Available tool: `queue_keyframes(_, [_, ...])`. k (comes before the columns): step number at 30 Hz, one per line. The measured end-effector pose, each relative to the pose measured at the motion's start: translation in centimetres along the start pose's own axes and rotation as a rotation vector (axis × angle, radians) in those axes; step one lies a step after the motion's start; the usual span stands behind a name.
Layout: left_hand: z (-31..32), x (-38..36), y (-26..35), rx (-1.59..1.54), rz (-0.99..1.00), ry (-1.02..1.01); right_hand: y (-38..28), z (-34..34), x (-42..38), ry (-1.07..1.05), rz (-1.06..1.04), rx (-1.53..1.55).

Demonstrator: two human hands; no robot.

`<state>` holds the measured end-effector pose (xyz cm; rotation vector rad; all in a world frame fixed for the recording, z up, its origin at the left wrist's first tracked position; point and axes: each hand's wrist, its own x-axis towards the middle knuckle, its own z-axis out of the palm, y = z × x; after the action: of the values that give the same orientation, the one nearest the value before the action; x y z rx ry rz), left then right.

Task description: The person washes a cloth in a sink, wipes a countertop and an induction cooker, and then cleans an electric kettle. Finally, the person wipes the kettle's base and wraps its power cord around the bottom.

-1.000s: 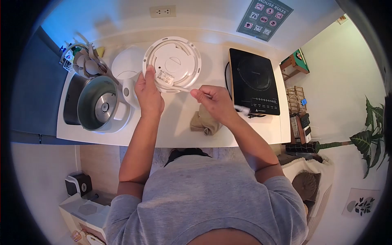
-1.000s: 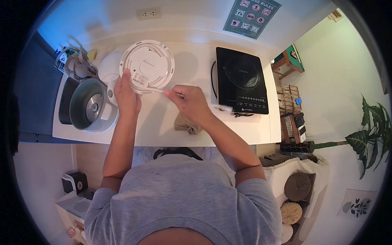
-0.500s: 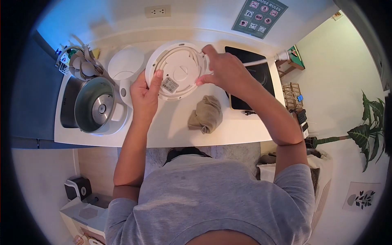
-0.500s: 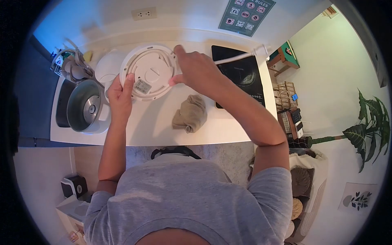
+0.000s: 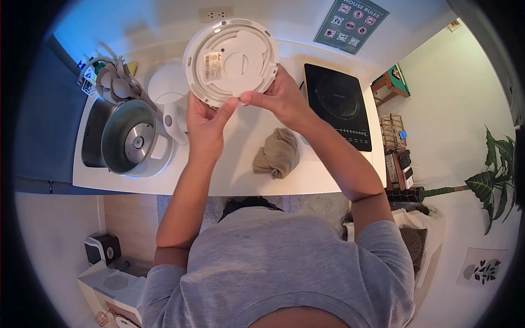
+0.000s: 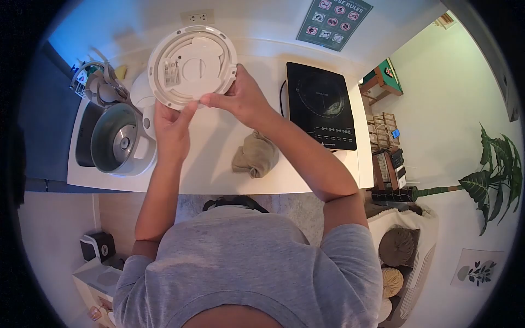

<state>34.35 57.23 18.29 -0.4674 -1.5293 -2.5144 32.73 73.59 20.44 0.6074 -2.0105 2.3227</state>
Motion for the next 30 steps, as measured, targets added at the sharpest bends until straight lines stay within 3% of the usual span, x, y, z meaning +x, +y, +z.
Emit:
queue_keyframes(1, [0.0, -0.1, -1.1, -0.017, -0.052, 0.025, -0.4, 0.0, 0.1, -0.058, 0.136, 0.042])
queue_keyframes(5, [-0.6, -0.1, -2.1, -0.038, -0.082, 0.038, 0.7, 0.2, -0.1, -0.059, 0.098, -0.005])
queue_keyframes(8, [-2.3, 0.2, -1.9, 0.124, -0.056, 0.019, -0.3, -0.7, -1.0, -0.018, 0.268, -0.165])
queue_keyframes(10, [-3.5, 0.7, -0.5, 0.134, -0.095, 0.042, -1.5, -3.2, -1.1, -0.320, 0.566, -0.627])
queue_keyframes(11, [-4.1, 0.9, 0.2, 0.143, -0.135, 0.073, -1.7, -4.3, -1.0, -0.324, 0.566, -0.630])
queue_keyframes(13, [-4.4, 0.8, 0.4, 0.159, -0.158, 0.021, -1.5, -5.7, -1.3, -0.221, 0.266, -0.739])
queue_keyframes(14, [-4.0, 0.7, 0.4, 0.222, -0.090, -0.018, -3.9, -4.6, -1.2, -0.186, 0.285, -1.031])
queue_keyframes(15, [-3.6, 0.6, 0.3, 0.284, -0.021, -0.062, -4.3, -4.3, -1.1, -0.182, 0.284, -1.033])
queue_keyframes(17, [-3.0, 0.3, 0.6, 0.297, -0.031, -0.073, -4.7, -3.9, -1.0, -0.116, -0.167, -1.468])
queue_keyframes(23, [-1.6, -0.6, 0.6, 0.299, -0.113, -0.080, -4.9, -3.0, -0.6, 0.035, -0.259, -1.547])
queue_keyframes(27, [-1.6, -0.4, 0.7, 0.166, -0.125, -0.057, -4.1, -2.9, -1.0, -0.010, -0.245, -1.527])
queue_keyframes(29, [-1.4, -0.6, 0.2, 0.120, -0.096, -0.034, -4.0, -3.1, -0.6, -0.049, 0.118, -1.178])
queue_keyframes(30, [-1.4, -0.7, 0.0, 0.074, -0.070, -0.009, -3.7, -3.2, -0.6, -0.047, 0.117, -1.177])
